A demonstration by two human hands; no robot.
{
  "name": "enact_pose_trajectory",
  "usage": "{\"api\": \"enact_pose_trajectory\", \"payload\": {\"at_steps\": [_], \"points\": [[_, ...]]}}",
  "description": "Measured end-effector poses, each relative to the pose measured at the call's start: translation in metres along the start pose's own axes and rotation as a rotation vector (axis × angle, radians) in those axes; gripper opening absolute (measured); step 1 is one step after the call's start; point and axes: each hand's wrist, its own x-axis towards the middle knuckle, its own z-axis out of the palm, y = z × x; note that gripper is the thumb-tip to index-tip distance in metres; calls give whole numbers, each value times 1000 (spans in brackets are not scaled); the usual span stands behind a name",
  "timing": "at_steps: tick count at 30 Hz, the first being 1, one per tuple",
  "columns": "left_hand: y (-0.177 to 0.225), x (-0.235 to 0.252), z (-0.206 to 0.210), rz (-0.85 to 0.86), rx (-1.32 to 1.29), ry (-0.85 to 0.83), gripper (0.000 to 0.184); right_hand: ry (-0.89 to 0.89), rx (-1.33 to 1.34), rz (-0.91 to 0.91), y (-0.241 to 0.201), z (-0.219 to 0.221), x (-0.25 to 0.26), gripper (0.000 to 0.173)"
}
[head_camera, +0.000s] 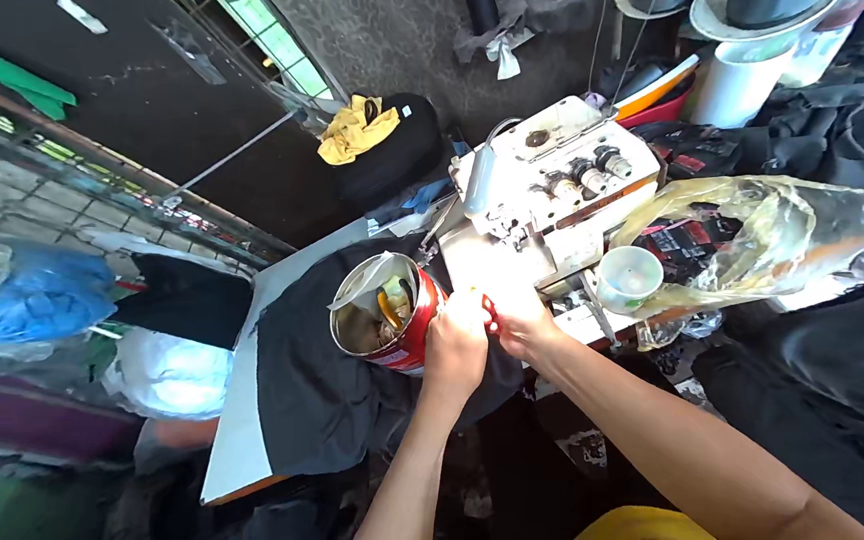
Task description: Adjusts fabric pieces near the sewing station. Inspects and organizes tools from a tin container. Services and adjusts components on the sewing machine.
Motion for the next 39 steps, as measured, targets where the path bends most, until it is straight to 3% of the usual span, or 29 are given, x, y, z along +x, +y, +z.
{"api": "enact_pose_trajectory", "payload": {"at_steps": [5,9,11,12,14,16,18,21,24,27,29,31,33,35,37,39], "points": [[-4,9,-2,-418,-988,-210,36,-136,66,86,-3,-14,-5,25],[-25,17,-11,-596,-1376,-476,47,-58,46,93,3,-11,5,15],[-20,12,-10,-545,-1219,-466,49,25,58,47,6,-3,5,15],[-15,9,-9,-475,-999,-385,45,57,60,39,5,0,2,13],[-9,2,-8,-240,-308,-138,26,101,65,38,4,5,-1,13],[-7,-4,-7,-5,181,34,34,117,61,42,3,6,0,14],[-7,-5,-5,161,349,48,31,127,75,30,1,5,2,16],[-7,-3,0,238,416,34,25,121,69,25,1,2,6,18],[-4,0,-3,30,39,-68,28,47,-44,49,-1,-4,7,14],[-4,4,2,-319,-738,-282,37,-42,-16,-2,1,-12,1,22],[-13,9,-1,-430,-1116,-414,41,-114,53,26,0,-18,-3,27],[-26,15,-4,-499,-1356,-506,46,-140,20,91,-2,-20,-3,25],[-36,19,-5,-541,-1435,-580,49,-100,-17,128,2,-17,0,22],[-32,18,-6,-469,-1164,-476,46,-18,-9,76,5,-10,-2,20],[-19,10,-9,-272,-485,-222,29,65,-5,34,6,-3,-4,19],[-7,-2,-11,-61,56,-72,34,117,-10,-6,6,2,-1,19]]}}
